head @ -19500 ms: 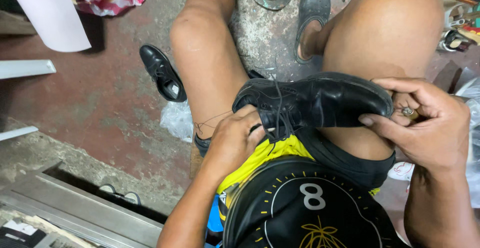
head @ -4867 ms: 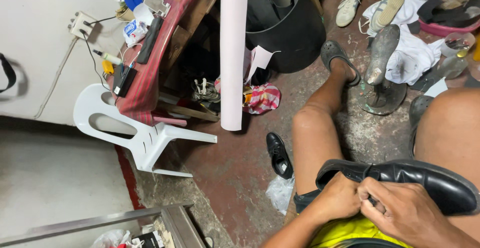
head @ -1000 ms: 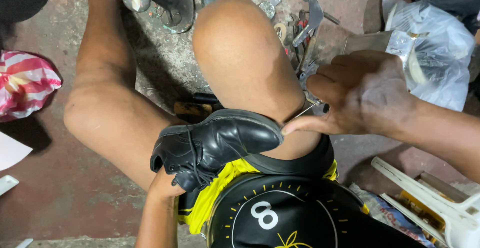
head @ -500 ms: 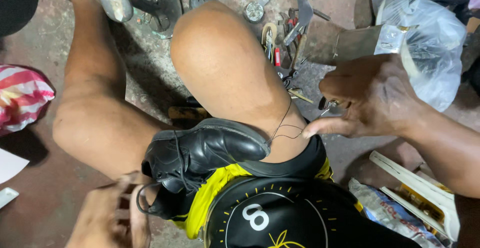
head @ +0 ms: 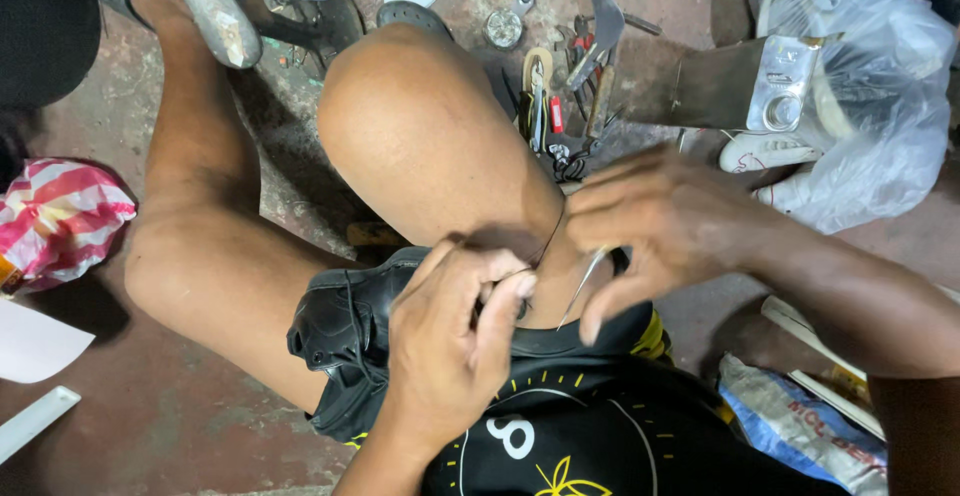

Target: The person stitches the sole and upper of a black leather shoe together using a needle and thread by hand.

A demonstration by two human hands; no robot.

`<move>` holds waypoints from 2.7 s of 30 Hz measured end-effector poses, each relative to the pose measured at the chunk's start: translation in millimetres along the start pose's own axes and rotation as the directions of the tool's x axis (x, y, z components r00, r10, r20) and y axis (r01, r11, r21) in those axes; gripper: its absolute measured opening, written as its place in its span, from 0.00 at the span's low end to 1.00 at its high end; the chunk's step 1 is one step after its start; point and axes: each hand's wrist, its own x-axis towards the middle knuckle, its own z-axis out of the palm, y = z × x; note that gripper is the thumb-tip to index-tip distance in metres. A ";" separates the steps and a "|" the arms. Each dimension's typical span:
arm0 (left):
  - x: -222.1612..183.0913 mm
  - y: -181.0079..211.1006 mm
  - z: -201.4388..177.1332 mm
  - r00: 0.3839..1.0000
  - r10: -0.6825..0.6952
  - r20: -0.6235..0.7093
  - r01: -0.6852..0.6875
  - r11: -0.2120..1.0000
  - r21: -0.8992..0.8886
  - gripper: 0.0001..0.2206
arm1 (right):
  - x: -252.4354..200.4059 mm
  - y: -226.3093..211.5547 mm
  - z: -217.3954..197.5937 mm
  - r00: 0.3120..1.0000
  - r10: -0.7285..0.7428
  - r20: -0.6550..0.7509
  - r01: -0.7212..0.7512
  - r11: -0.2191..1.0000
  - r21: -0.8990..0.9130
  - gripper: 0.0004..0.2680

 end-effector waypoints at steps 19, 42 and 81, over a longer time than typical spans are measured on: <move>2.0 27.6 -5.9 0.991 -0.025 0.133 0.045 0.988 -0.150 0.25 | -53.6 -7.2 25.6 0.865 0.475 -0.164 -0.012 0.345 0.939 0.04; 0.4 24.8 -0.2 0.970 -0.177 0.166 0.195 0.976 -0.098 0.44 | -104.8 137.0 -17.7 0.458 0.711 -0.533 -0.816 0.574 0.064 0.03; -103.4 -92.5 -53.0 0.928 -0.367 0.067 0.373 0.920 -0.122 0.09 | -18.1 -37.7 70.6 0.820 0.532 -0.211 -0.415 0.807 0.421 0.22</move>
